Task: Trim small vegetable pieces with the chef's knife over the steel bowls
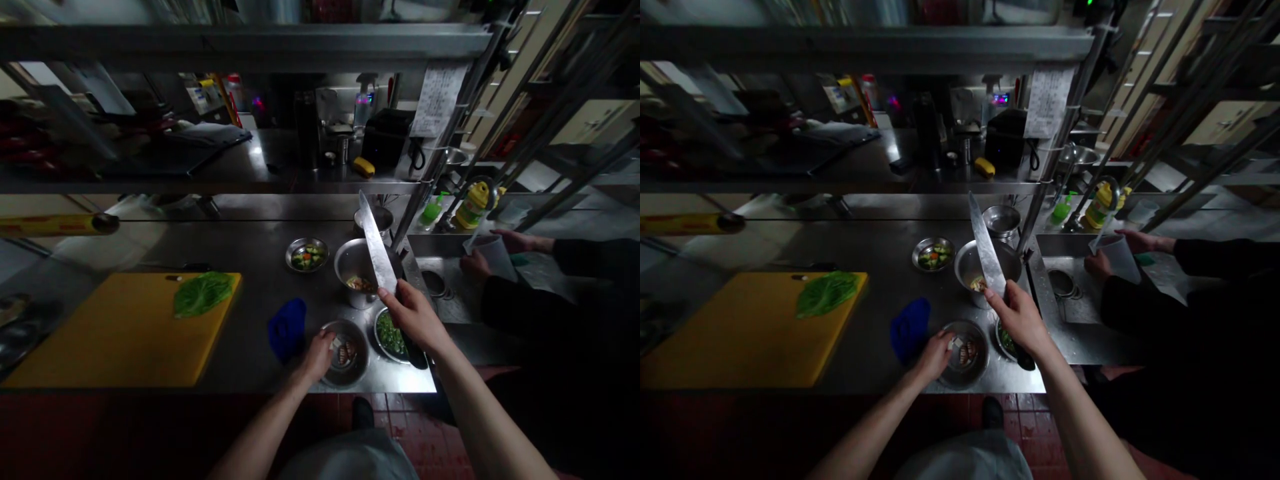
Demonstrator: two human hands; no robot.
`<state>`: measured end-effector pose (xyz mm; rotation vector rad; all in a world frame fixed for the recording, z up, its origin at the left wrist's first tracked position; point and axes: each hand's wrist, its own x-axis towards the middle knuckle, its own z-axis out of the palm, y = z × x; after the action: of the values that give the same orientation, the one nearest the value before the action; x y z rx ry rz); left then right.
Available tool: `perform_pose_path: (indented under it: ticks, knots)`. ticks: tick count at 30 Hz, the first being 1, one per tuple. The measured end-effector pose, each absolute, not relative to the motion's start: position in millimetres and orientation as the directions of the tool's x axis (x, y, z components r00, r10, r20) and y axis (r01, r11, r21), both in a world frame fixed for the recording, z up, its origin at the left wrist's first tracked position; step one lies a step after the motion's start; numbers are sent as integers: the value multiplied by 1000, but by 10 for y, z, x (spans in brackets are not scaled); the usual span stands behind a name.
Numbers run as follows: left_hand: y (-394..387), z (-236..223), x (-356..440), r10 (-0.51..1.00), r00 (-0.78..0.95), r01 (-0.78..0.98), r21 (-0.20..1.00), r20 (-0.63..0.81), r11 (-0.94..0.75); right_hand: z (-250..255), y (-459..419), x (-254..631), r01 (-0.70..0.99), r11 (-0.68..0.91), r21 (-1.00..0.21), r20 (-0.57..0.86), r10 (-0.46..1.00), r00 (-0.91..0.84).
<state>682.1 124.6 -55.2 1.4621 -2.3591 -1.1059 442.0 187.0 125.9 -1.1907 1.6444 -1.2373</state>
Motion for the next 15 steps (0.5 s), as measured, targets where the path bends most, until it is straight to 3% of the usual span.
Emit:
perform_pose_path:
  ticks: [5, 10, 15]
  knots:
    - [1272, -644, 6816, -804, -526, -750, 598, -278, 283, 1124, 2115, 4468, -194, 165, -967, -101, -947, -304]
    - [1199, -485, 6992, -883, -391, -829, 516, -261, 215, 1012, 2356, 4465, -146, 197, -969, -143, -937, -318]
    - [1149, -410, 6990, -798, -549, -809, 401, -250, 431, 980, 2499, 4480, -132, 257, -957, -205, -926, -317]
